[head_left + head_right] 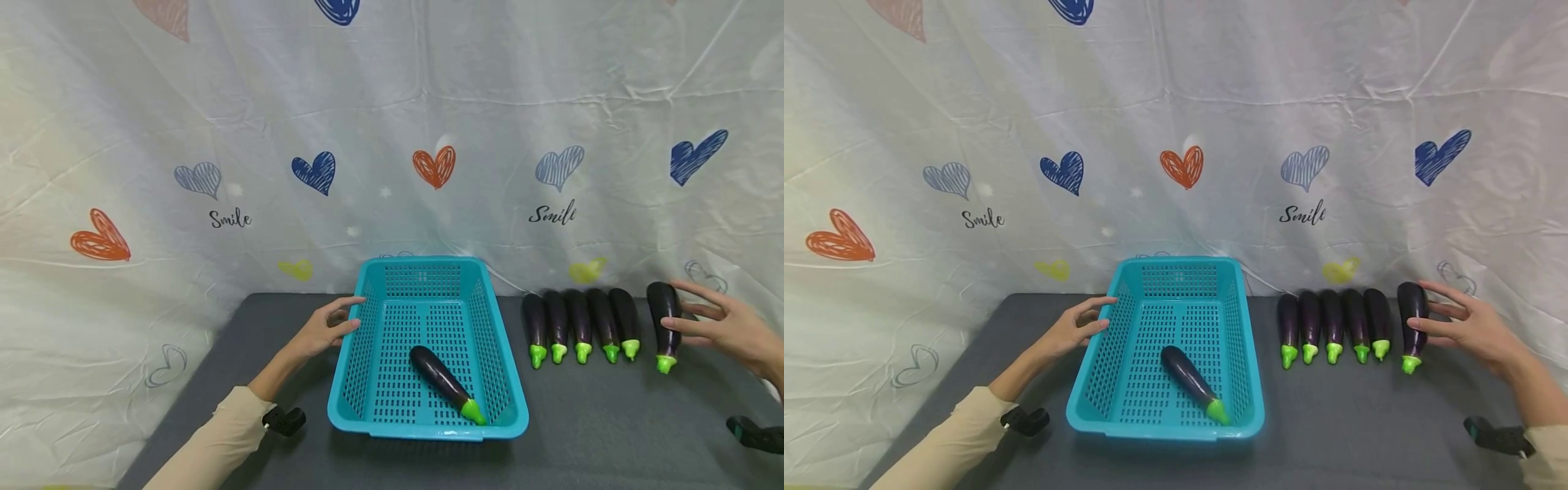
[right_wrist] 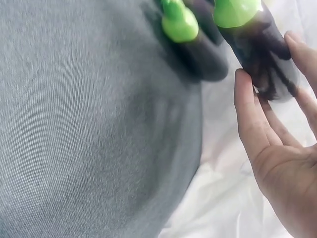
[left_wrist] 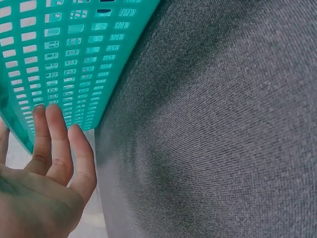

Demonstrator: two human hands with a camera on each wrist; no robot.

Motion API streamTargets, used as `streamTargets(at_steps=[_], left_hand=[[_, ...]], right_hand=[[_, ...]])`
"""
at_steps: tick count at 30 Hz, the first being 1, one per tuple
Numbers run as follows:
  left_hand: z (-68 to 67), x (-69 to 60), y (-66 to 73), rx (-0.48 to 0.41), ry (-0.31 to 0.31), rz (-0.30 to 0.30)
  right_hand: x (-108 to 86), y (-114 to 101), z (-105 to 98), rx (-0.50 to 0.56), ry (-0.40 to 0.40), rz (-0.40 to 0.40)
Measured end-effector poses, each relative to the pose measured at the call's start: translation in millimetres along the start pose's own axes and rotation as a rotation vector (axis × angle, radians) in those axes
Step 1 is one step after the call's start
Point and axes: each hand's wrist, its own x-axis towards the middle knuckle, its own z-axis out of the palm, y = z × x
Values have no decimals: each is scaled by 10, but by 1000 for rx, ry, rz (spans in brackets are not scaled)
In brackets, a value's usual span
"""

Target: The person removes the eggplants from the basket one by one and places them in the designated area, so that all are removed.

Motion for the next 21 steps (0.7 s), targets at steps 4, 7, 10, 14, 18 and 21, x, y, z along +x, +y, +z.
streamTargets(at_steps=[4, 7, 10, 14, 18, 21], left_hand=[[0, -2, -3, -2, -2, 2], [5, -8, -4, -10, 2, 2], [9, -15, 6, -15, 1, 6], [7, -17, 21, -17, 0, 3], [5, -16, 21, -17, 5, -9], [5, -19, 19, -14, 5, -17]], right_hand=[[30, 83, -29, -9, 4, 7], [57, 148, -38, -24, 12, 21], [84, 220, -41, -55, 25, 35], [122, 294, -27, -96, 54, 45], [172, 356, -12, -116, 71, 47], [207, 409, 1, -126, 90, 48]])
